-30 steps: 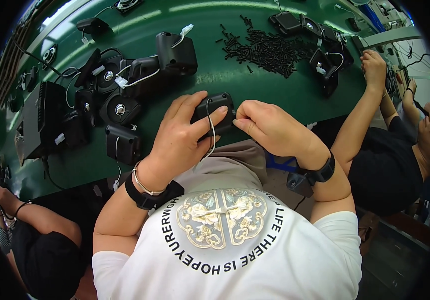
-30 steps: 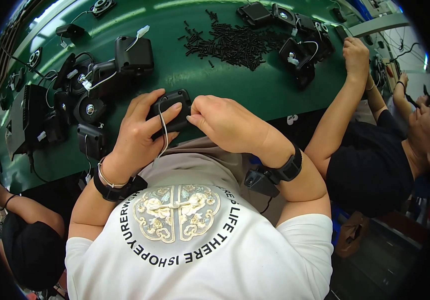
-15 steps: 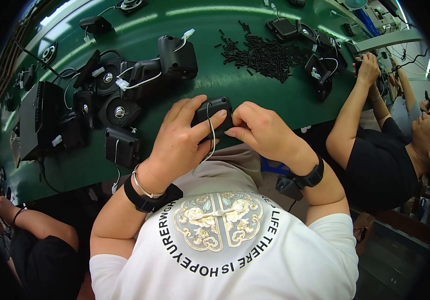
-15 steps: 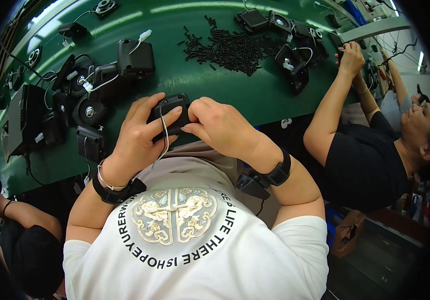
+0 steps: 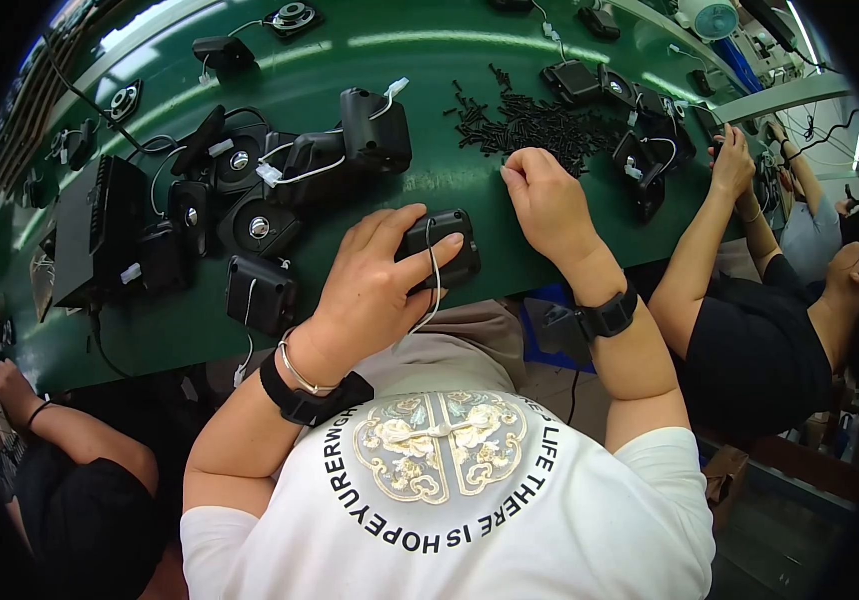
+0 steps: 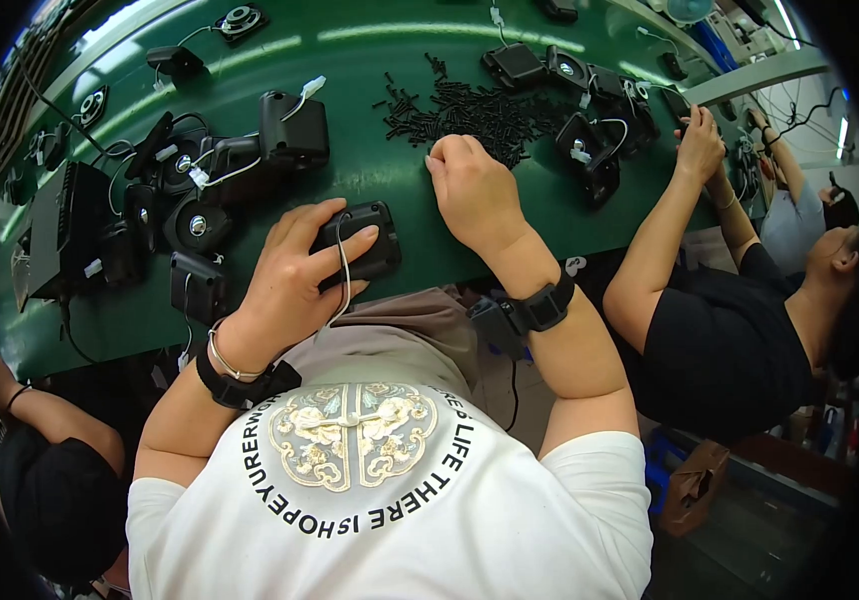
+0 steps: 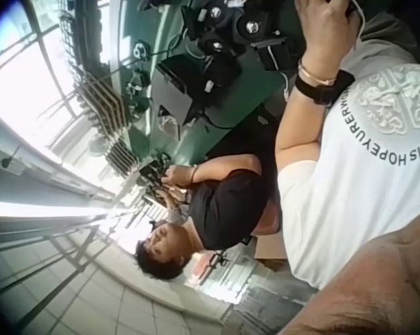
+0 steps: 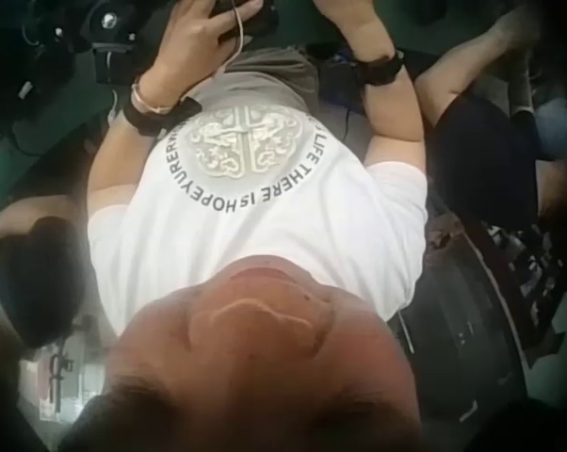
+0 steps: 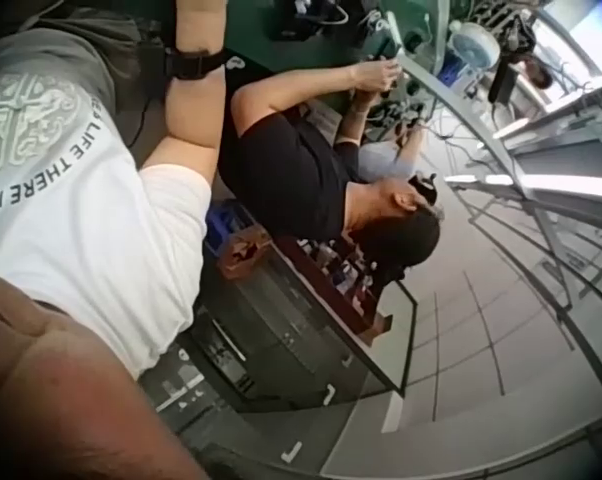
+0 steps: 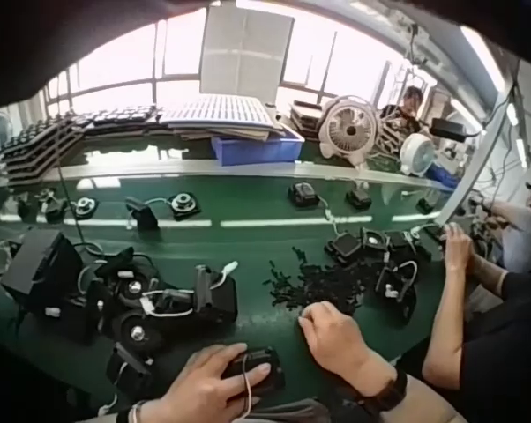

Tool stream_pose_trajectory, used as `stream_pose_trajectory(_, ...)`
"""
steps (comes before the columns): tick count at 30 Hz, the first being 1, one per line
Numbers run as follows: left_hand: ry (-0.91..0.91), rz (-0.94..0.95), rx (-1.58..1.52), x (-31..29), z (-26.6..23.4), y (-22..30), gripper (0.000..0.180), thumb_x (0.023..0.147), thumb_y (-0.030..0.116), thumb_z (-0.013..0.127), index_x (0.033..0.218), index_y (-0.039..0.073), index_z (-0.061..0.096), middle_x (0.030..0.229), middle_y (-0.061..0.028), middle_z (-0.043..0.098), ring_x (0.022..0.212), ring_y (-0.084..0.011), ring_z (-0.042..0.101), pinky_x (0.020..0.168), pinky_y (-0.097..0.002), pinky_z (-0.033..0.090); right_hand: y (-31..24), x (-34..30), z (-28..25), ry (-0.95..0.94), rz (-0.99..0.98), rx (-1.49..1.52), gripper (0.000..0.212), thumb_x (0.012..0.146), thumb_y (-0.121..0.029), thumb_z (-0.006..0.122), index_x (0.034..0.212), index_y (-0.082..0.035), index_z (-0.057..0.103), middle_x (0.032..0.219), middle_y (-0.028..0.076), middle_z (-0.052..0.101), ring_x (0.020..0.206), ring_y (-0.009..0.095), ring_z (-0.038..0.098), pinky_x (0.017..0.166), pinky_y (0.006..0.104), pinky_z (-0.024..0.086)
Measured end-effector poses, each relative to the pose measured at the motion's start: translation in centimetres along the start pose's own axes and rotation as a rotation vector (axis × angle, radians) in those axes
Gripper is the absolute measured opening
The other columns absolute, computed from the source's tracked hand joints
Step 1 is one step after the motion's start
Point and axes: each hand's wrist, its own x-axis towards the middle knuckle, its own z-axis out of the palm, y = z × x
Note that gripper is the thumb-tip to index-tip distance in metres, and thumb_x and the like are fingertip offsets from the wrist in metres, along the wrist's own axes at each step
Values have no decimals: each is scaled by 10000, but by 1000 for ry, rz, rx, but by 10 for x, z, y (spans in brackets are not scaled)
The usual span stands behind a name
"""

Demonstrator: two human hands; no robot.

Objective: The person picks up a speaker and a housing, threads the wire through, and presses the speaker into place. They then snap a back cover onto the housing and insert screws into the holes by hand.

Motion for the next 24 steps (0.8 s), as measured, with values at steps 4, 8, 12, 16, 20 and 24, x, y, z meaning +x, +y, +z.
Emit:
stream_pose_trajectory(4, 18, -1, 12, 0, 1, -1, 575, 629, 95, 791, 1182, 205, 675, 1263, -180, 545, 1139, -384, 526, 968, -475, 421, -13, 14, -21, -334, 100, 445, 118, 899, -135, 621, 944, -27, 604, 787, 49, 569, 701, 157, 544, 629, 292, 437)
stream_pose_trajectory(8, 35, -13, 60, -2, -1, 2, 558, 632, 100, 781, 1169, 220, 683, 1239, -170, 550, 1131, -369, 521, 966, -477, 410, -47, 50, -42, -772, 26, 581, 127, 882, -143, 617, 908, -19, 607, 747, 9, 533, 699, 113, 490, 620, 275, 412)
stream_pose_trajectory(12, 64, -14, 100, -2, 0, 4, 532, 642, 117, 770, 1154, 240, 693, 1197, -152, 560, 1112, -350, 515, 963, -473, 399, -68, 78, -28, -1045, -26, 409, 159, 861, -168, 611, 862, -9, 614, 714, 11, 542, 695, 114, 489, 622, 281, 414)
stream_pose_trajectory(16, 91, -20, 107, -2, 0, 5, 504, 651, 134, 759, 1138, 253, 704, 1158, -135, 566, 1094, -339, 511, 964, -466, 389, -76, 83, -18, -1144, -50, 320, 186, 846, -187, 608, 838, -2, 624, 707, 38, 570, 684, 131, 501, 622, 293, 423)
stream_pose_trajectory(20, 92, -27, 95, -4, 1, 3, 487, 656, 142, 754, 1127, 257, 710, 1133, -127, 569, 1086, -335, 508, 964, -465, 382, -78, 83, -7, -1128, -115, 247, 196, 839, -191, 609, 842, 3, 633, 702, 63, 585, 667, 147, 515, 609, 306, 430)
stream_pose_trajectory(24, 68, -21, 92, -2, 1, 3, 493, 654, 149, 759, 1132, 259, 708, 1142, -137, 567, 1093, -342, 502, 971, -473, 376, -83, 80, -8, -1068, -175, 137, 212, 848, -199, 626, 862, 11, 641, 685, 73, 586, 642, 146, 531, 585, 311, 434)
